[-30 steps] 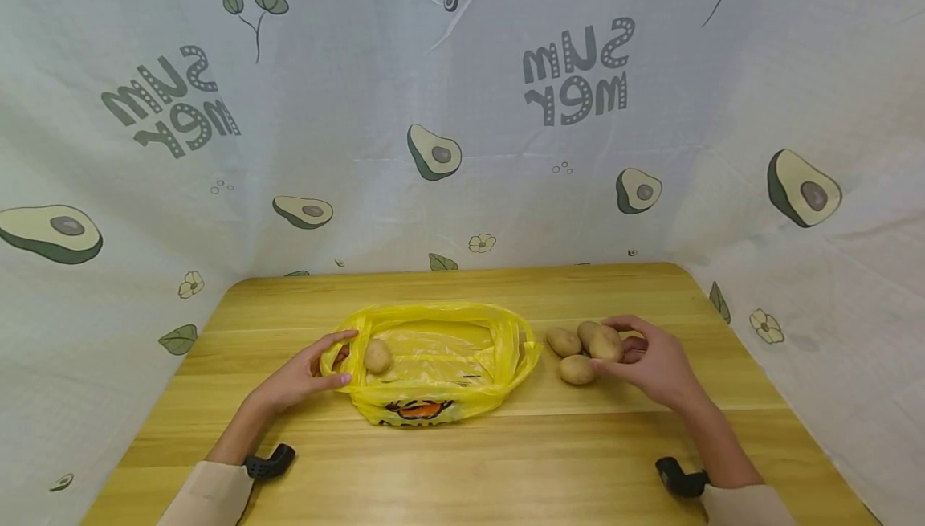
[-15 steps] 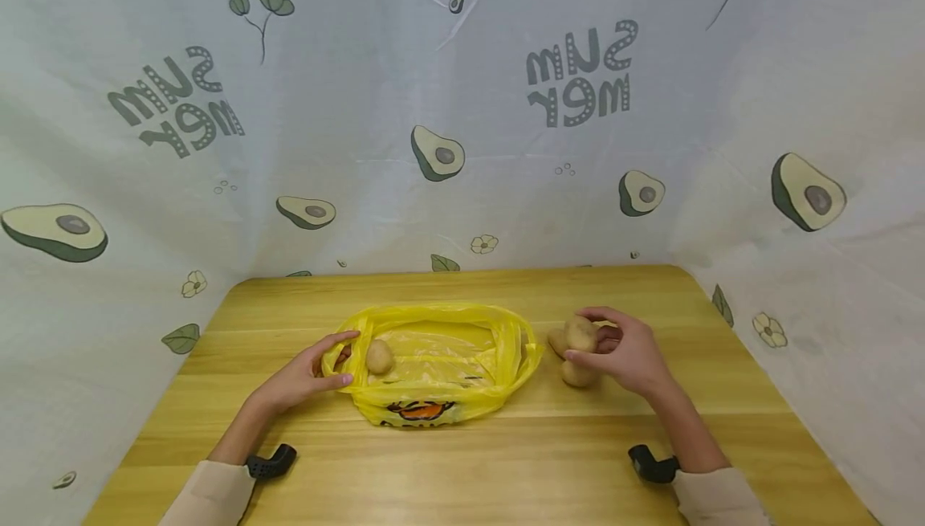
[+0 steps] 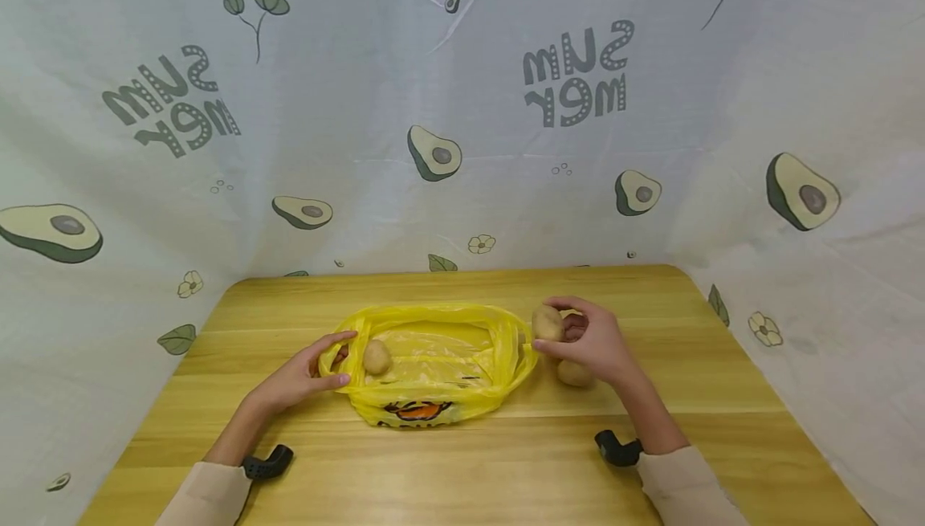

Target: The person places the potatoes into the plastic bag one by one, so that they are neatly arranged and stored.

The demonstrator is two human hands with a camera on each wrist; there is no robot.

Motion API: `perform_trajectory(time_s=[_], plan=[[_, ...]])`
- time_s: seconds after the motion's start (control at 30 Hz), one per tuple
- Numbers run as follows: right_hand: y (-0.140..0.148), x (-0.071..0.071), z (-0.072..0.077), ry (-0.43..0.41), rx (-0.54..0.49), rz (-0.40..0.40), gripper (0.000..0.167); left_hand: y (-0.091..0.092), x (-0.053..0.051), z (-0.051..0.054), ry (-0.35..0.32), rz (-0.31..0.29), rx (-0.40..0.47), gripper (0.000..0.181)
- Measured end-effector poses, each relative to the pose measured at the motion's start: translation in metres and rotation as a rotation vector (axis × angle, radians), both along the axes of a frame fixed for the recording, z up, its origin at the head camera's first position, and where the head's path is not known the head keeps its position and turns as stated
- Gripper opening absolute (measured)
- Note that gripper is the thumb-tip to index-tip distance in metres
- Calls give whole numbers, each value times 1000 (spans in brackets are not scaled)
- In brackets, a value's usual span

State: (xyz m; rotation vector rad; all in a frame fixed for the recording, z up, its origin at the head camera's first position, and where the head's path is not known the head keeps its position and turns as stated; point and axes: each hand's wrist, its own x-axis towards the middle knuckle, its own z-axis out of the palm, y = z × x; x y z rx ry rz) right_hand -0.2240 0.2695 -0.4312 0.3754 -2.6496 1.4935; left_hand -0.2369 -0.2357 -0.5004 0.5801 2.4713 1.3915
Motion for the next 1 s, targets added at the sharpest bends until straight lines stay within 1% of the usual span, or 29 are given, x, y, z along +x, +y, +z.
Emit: perform_trajectory(time_s=[0.17,0.37,0.47,0.6,0.77,1.0], plan=[[-18,-11,-3,4,-37,27,60,-1,1,0,-2,3,2,74],[-38,-16,0,-20,-68,44,62,-1,1,-1,-9,1,10,74],[-48,-19,2,-34,-114,66,61,-1,1,1,-5,0,6,74],[-62,-24,3,-29,-168,106,61,-1,1,2,-6,4,11,74],[-81,-28,1,-20,-184,143,62,-1,1,1,-7,2,7,75],[-112,-32,-2,-41,-187,183,65,-1,1,0,1,3,5,75]])
